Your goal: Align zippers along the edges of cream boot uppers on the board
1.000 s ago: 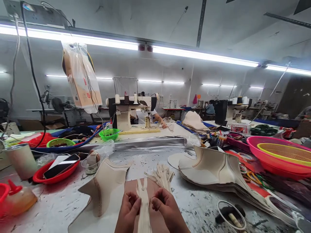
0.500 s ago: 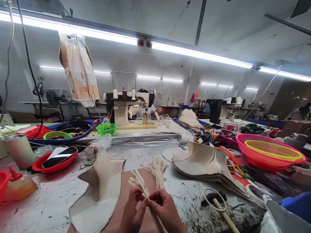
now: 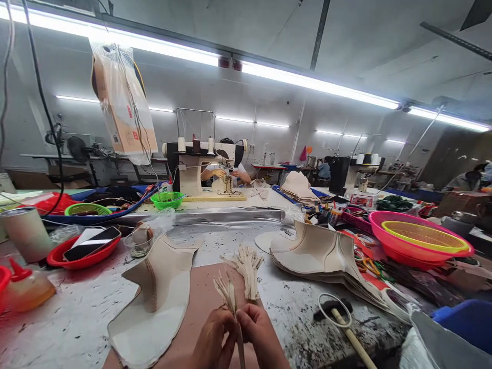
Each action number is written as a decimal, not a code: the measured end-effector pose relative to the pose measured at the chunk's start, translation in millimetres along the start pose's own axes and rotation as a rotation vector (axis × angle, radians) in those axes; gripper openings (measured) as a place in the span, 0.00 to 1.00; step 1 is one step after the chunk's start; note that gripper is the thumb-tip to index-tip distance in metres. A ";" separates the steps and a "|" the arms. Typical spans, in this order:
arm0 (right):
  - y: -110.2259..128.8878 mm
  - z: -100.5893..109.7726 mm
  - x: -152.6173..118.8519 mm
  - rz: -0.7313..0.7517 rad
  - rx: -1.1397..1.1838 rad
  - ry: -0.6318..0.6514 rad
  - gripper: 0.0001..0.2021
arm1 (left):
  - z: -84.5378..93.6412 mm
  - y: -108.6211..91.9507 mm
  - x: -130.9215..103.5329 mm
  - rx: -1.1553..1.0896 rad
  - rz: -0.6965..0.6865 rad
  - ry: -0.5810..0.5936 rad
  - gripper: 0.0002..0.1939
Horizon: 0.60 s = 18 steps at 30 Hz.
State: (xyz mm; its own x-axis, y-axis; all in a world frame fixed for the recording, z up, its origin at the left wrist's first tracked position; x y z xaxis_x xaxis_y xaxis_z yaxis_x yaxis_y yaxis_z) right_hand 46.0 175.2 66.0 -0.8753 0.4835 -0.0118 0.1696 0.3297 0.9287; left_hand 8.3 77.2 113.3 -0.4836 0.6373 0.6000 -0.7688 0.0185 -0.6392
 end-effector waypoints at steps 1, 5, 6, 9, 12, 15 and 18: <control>0.6 -0.1 0.1 0.007 -0.016 0.008 0.26 | -1.2 0.7 -0.1 -0.016 0.006 0.011 0.04; 0.6 2.1 1.9 0.030 -0.070 0.033 0.27 | -3.0 11.7 -2.1 -0.067 0.081 0.017 0.04; 1.2 3.5 2.4 0.047 -0.089 0.029 0.26 | -3.8 13.2 -3.0 -0.059 0.075 0.023 0.04; 5.4 8.1 3.3 0.120 -0.195 0.000 0.24 | -3.5 13.3 -5.1 -0.009 0.036 0.007 0.04; 6.8 9.0 3.8 0.131 -0.278 0.004 0.22 | -1.6 7.6 -3.4 0.031 0.016 0.002 0.05; 11.3 11.8 4.3 0.172 -0.328 -0.034 0.19 | 0.8 -6.2 1.2 0.071 -0.066 0.021 0.06; 13.8 11.9 4.4 0.194 -0.362 -0.050 0.16 | 1.6 -16.8 3.8 0.101 -0.147 0.049 0.08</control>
State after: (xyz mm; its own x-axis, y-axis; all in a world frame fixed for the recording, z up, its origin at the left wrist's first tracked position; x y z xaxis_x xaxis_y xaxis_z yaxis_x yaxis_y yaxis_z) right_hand 49.8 191.5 74.3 -0.8182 0.5502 0.1670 0.1514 -0.0739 0.9857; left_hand 18.7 78.1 127.1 -0.3442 0.6700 0.6577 -0.8687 0.0384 -0.4938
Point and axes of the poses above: each hand's wrist, its own x-axis towards the middle knuckle, its own z-axis out of the back of the hand, y = z × x, the point moved 7 cm from there along x, towards the middle knuckle, and after that the axes turned 7 degrees about z, right-handed, at the moved point
